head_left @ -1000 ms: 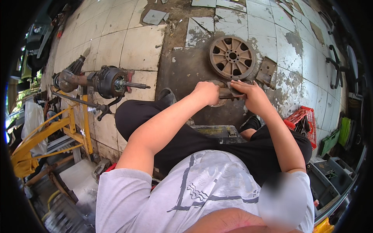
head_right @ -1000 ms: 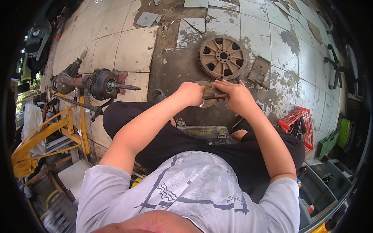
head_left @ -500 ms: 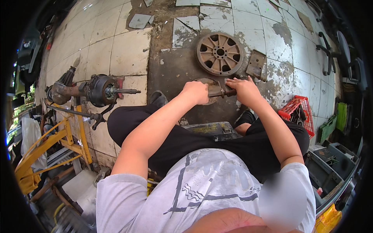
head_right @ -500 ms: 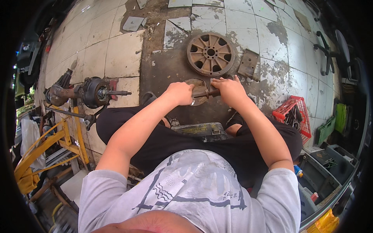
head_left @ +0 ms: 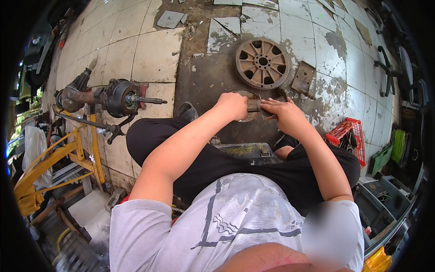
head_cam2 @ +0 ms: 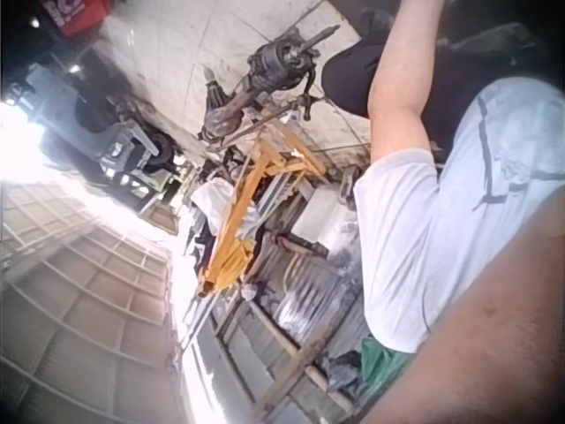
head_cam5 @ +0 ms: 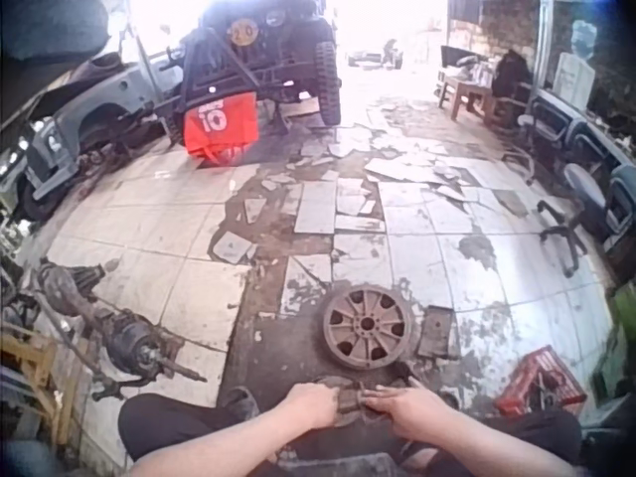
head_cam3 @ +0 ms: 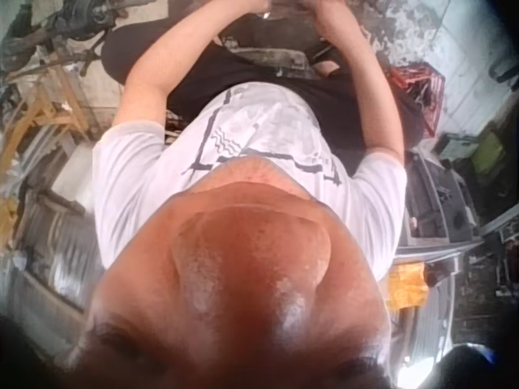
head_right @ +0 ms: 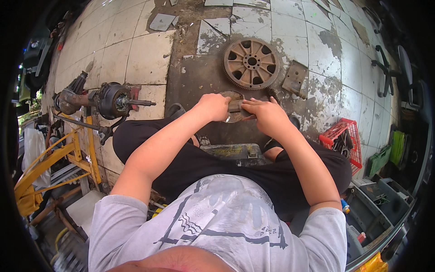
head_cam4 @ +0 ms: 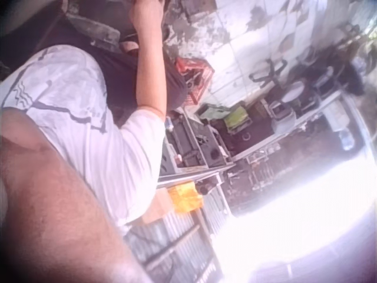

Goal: The person sits on the floor and scrubs a small metal mechanical part with a wire brush, repeatedly rotating it to clean different surfaces. The person also handles a larger gear-like part nearby.

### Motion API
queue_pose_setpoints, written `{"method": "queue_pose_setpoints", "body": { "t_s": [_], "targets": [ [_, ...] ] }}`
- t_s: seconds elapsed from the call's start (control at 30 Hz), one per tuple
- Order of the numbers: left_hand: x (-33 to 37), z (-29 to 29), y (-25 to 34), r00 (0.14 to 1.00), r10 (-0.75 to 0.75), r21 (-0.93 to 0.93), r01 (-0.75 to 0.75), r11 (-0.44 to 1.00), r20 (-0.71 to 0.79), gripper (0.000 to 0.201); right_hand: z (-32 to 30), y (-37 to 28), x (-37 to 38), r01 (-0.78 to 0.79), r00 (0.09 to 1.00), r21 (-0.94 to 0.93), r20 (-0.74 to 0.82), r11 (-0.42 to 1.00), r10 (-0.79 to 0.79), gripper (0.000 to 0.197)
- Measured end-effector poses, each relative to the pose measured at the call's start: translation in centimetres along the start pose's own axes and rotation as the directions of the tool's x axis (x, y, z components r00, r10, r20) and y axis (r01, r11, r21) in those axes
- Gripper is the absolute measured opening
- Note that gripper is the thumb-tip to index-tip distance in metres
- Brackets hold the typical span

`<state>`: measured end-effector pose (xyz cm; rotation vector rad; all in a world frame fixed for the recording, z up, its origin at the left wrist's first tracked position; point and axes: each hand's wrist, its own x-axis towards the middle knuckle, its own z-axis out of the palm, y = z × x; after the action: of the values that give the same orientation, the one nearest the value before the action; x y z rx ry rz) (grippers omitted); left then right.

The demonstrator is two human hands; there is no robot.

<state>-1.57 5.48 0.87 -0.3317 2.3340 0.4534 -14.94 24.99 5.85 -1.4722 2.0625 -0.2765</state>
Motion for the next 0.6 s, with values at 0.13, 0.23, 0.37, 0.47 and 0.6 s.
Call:
{"method": "queue_pose_setpoints", "body": {
  "t_s": [0.13, 0.23, 0.37, 0.47, 0.6],
  "targets": [
    [0.0, 0.3, 0.1, 1.0, 0.005, 0.005, -0.005, 1.0, 0.005, 0.054, 0.3, 1.7, 1.0, -0.053, 0.998, -0.048, 0.014, 0.997, 0.054, 0.07],
    [0.0, 0.2, 0.1, 1.0, 0.008, 0.018, -0.008, 1.0, -0.004, 0.054, -0.9, -0.4, 0.1, 0.043, 0.999, 0.011, 0.008, 0.999, -0.043, 0.073],
    [0.1, -0.1, 0.1, 1.0, 0.0, -0.011, 0.0, 1.0, 0.024, 0.054, 1.1, 1.6, 0.7, -0.09, 0.995, 0.014, 0.041, 0.996, 0.089, 0.076],
    [0.0, 0.1, 0.1, 1.0, -0.004, 0.024, 0.003, 1.0, 0.018, 0.055, -1.1, 0.5, 1.1, -0.022, 0.999, 0.07, 0.036, 0.997, 0.02, 0.074],
    [0.1, -0.1, 0.1, 1.0, 0.002, 0.015, -0.002, 1.0, -0.006, 0.055, 0.1, -1.0, -0.5, -0.022, 0.997, 0.015, 0.072, 1.0, 0.02, 0.075]
  ]
}}
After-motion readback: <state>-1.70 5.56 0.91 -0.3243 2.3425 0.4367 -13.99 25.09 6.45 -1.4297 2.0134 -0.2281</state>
